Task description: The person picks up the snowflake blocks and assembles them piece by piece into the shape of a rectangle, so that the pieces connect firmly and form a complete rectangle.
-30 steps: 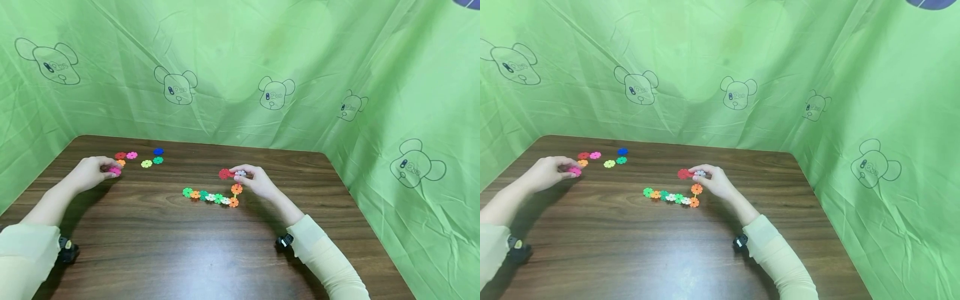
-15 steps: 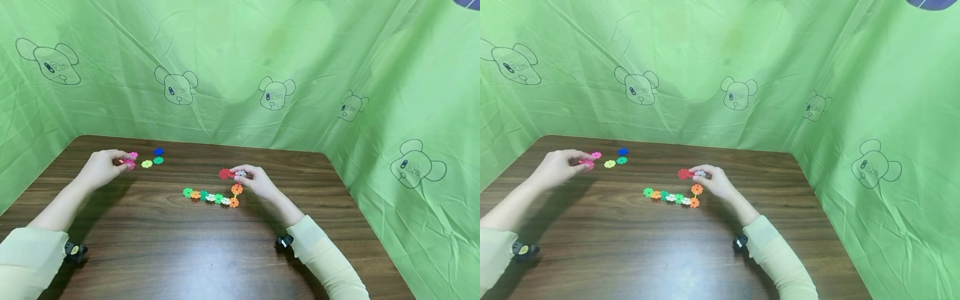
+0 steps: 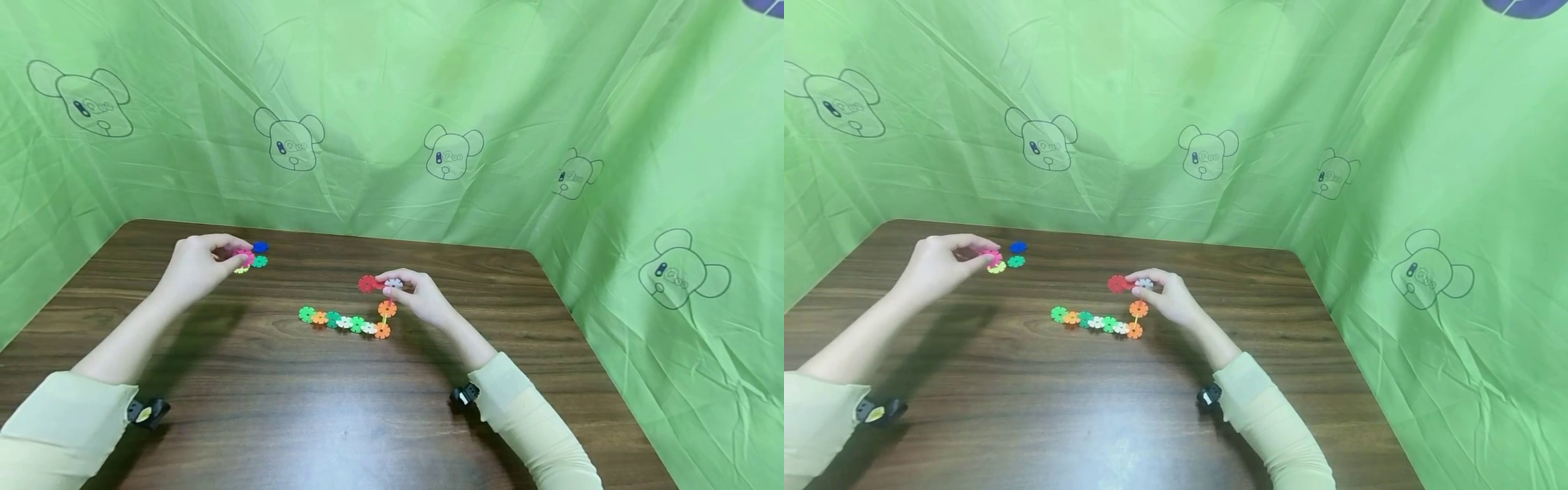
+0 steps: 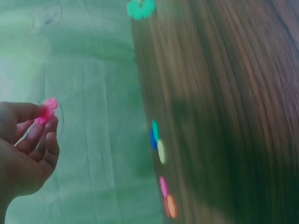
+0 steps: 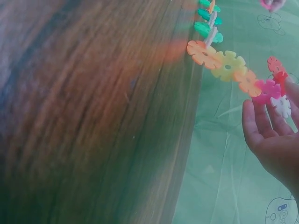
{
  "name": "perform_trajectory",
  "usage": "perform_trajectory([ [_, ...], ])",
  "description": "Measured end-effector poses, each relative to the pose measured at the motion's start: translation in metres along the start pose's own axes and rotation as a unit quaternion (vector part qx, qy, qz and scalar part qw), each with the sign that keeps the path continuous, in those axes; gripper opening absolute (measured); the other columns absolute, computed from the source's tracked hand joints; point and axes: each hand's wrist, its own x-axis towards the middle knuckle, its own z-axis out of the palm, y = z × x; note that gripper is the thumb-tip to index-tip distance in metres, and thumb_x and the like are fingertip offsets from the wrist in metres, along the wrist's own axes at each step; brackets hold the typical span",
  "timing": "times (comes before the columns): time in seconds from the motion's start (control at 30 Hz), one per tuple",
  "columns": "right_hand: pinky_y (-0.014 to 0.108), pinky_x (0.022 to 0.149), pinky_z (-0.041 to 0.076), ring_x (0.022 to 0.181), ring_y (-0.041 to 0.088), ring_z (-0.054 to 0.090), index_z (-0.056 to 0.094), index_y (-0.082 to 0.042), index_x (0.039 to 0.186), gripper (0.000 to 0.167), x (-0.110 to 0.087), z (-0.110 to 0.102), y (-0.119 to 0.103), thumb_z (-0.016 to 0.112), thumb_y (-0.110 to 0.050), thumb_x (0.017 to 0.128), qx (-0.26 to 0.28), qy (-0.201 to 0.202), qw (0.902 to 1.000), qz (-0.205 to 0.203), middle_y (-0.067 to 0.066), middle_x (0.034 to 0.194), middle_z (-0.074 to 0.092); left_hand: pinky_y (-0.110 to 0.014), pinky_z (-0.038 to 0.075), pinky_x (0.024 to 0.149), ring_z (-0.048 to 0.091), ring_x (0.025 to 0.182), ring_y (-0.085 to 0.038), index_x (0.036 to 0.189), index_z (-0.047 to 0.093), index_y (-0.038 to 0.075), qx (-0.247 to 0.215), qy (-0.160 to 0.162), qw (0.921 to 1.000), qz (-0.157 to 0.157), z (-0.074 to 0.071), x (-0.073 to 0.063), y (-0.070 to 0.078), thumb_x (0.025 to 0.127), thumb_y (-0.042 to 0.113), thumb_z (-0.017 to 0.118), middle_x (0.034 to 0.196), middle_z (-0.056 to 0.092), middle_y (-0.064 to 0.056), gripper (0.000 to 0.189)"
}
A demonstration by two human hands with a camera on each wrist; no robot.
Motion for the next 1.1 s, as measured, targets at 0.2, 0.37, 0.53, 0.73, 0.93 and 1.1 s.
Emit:
perform_trajectory([
  [0.2, 0.028, 0.061, 0.049, 0.081, 0.02, 0.062, 0.066, -0.01, 0.116, 0.026, 0.0, 0.0, -0.002, 0.064, -0.016, 0.091, -0.003, 0.002, 1.0, -0.005, 0.012, 0.099, 0.068, -0.017, 0.042, 0.047, 0.064, 0.061, -0.008, 0.092, 0.073, 0.017, -0.033, -0.009, 0.9994, -0.008, 0.013, -0.002, 0.021, 0.083, 0.022, 0.074, 0.075, 0.073, 0.001, 0.01],
  [0.37, 0.027, 0.063, 0.049, 0.085, 0.027, 0.064, 0.064, -0.002, 0.117, 0.027, -0.005, -0.001, -0.02, 0.063, -0.009, 0.091, -0.001, -0.004, 0.9999, -0.01, 0.017, 0.102, 0.067, -0.019, 0.043, 0.052, 0.065, 0.064, -0.008, 0.092, 0.073, 0.018, -0.062, -0.023, 0.9974, -0.029, 0.026, -0.002, 0.033, 0.083, 0.023, 0.074, 0.076, 0.073, 0.001, 0.01],
  [0.53, 0.024, 0.062, 0.049, 0.084, 0.028, 0.065, 0.063, 0.003, 0.115, 0.026, -0.009, -0.001, -0.035, 0.062, -0.004, 0.09, -0.002, -0.004, 0.9998, -0.02, 0.021, 0.105, 0.066, -0.019, 0.047, 0.06, 0.066, 0.07, -0.011, 0.095, 0.073, 0.016, -0.085, -0.034, 0.9948, -0.045, 0.037, -0.001, 0.043, 0.085, 0.025, 0.072, 0.081, 0.073, -0.001, 0.014],
  [0.73, 0.02, 0.061, 0.049, 0.079, 0.024, 0.064, 0.064, 0.003, 0.113, 0.026, -0.01, 0.0, -0.037, 0.065, -0.003, 0.088, 0.0, -0.003, 0.9994, -0.034, 0.017, 0.108, 0.066, -0.023, 0.053, 0.059, 0.067, 0.068, -0.01, 0.097, 0.071, 0.009, -0.138, -0.053, 0.9873, -0.056, 0.048, -0.003, 0.053, 0.086, 0.02, 0.07, 0.083, 0.072, -0.008, 0.016],
  [0.93, 0.022, 0.066, 0.052, 0.082, 0.027, 0.065, 0.064, 0.003, 0.113, 0.028, -0.01, 0.002, -0.037, 0.066, 0.0, 0.086, 0.019, -0.009, 0.9984, -0.053, 0.018, 0.111, 0.064, -0.034, 0.057, 0.062, 0.069, 0.068, -0.019, 0.1, 0.069, 0.005, -0.2, -0.079, 0.9724, -0.091, 0.061, -0.003, 0.059, 0.085, 0.018, 0.071, 0.087, 0.072, -0.013, 0.02],
  [1.1, 0.025, 0.071, 0.053, 0.089, 0.025, 0.063, 0.064, 0.004, 0.112, 0.028, -0.01, 0.004, -0.041, 0.067, 0.002, 0.085, 0.006, -0.01, 0.9973, -0.072, 0.018, 0.112, 0.063, -0.029, 0.057, 0.06, 0.068, 0.065, -0.018, 0.101, 0.069, 0.003, -0.24, -0.088, 0.9607, -0.108, 0.075, -0.004, 0.064, 0.084, 0.016, 0.072, 0.086, 0.071, -0.015, 0.022],
])
